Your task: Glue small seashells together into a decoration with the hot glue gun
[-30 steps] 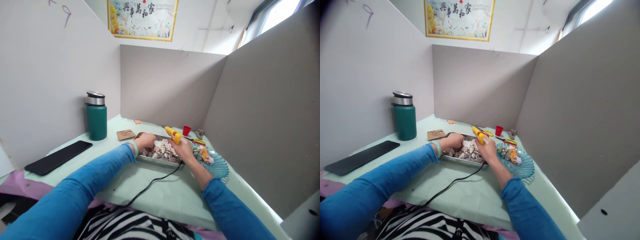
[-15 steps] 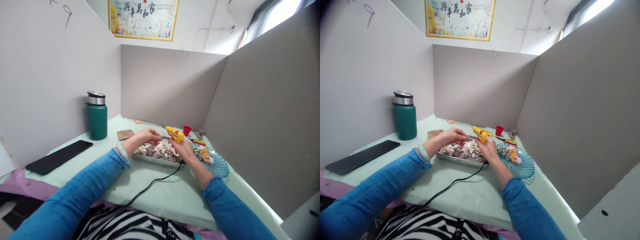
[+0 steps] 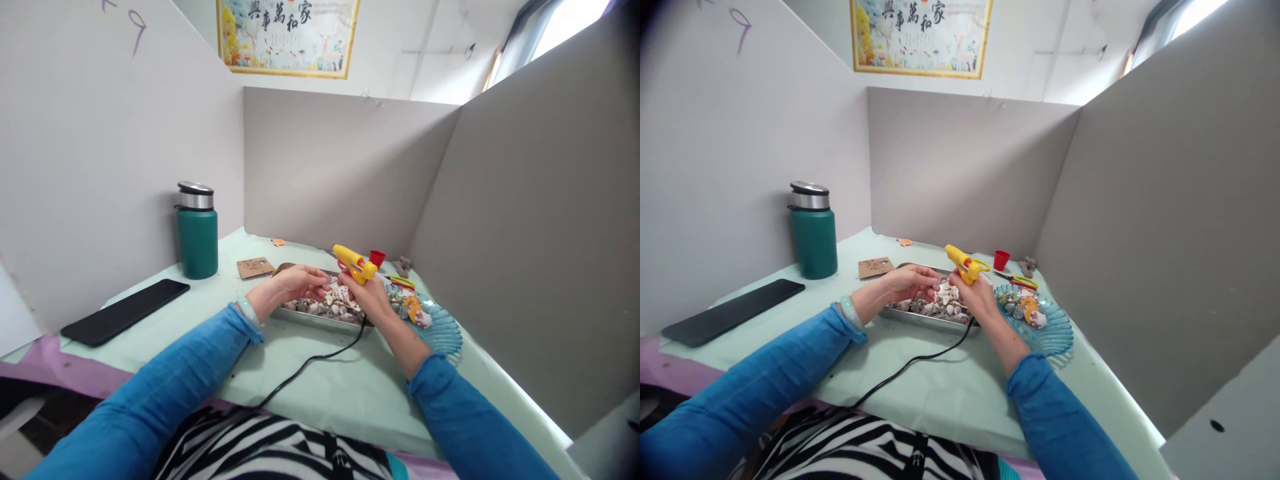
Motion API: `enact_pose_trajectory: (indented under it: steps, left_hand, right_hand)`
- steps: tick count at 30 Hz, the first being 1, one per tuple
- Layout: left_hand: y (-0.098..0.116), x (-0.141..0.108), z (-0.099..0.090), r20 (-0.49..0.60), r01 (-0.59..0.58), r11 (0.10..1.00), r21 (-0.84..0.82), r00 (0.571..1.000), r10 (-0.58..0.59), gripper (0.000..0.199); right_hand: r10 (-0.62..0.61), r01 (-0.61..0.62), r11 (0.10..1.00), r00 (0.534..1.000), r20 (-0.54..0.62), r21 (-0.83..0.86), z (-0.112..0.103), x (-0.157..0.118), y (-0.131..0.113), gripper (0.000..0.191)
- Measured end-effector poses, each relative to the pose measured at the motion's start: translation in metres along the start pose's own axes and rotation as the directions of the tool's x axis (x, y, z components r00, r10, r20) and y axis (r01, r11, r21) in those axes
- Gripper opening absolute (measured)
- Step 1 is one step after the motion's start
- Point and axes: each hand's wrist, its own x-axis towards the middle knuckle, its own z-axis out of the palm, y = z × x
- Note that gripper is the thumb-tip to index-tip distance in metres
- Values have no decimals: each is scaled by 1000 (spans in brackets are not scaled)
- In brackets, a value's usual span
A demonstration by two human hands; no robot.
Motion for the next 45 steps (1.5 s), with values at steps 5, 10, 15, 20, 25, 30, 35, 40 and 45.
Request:
enact_pose_trajectory:
  steps: [5,10,15,20,25,30,35,40,45]
  left_hand:
    - [-2,1,2,51,0,1000,-6,999,0,26]
    - [-3,0,4,43,21,999,-24,999,-20,26]
    - [-4,-1,3,90,49,998,-43,995,-45,26]
    - [-6,1,3,117,60,997,-50,992,-54,26]
    - [-10,4,5,38,-25,999,40,999,23,28]
    - [-12,5,7,-19,-141,943,301,988,154,29]
    - [-13,9,10,-53,-238,884,402,958,283,27]
    - [-10,8,10,-131,-290,908,303,931,342,20]
    - [-7,5,12,-195,-310,904,295,906,375,17]
  right_hand:
    - [13,-14,999,1000,19,40,1,0,2,27]
    - [27,-28,996,1000,15,79,5,-1,5,28]
    - [62,-73,988,995,82,137,6,-3,7,29]
    - [54,-76,982,991,126,172,4,-5,6,30]
    - [64,-100,970,984,165,223,3,-6,-1,30]
    - [94,-126,968,984,151,218,8,-6,-4,33]
    - [94,-107,987,990,105,123,9,-4,-3,31]
    - [73,-80,987,996,60,138,7,-4,1,29]
    - [152,-175,944,983,100,281,9,-5,1,29]
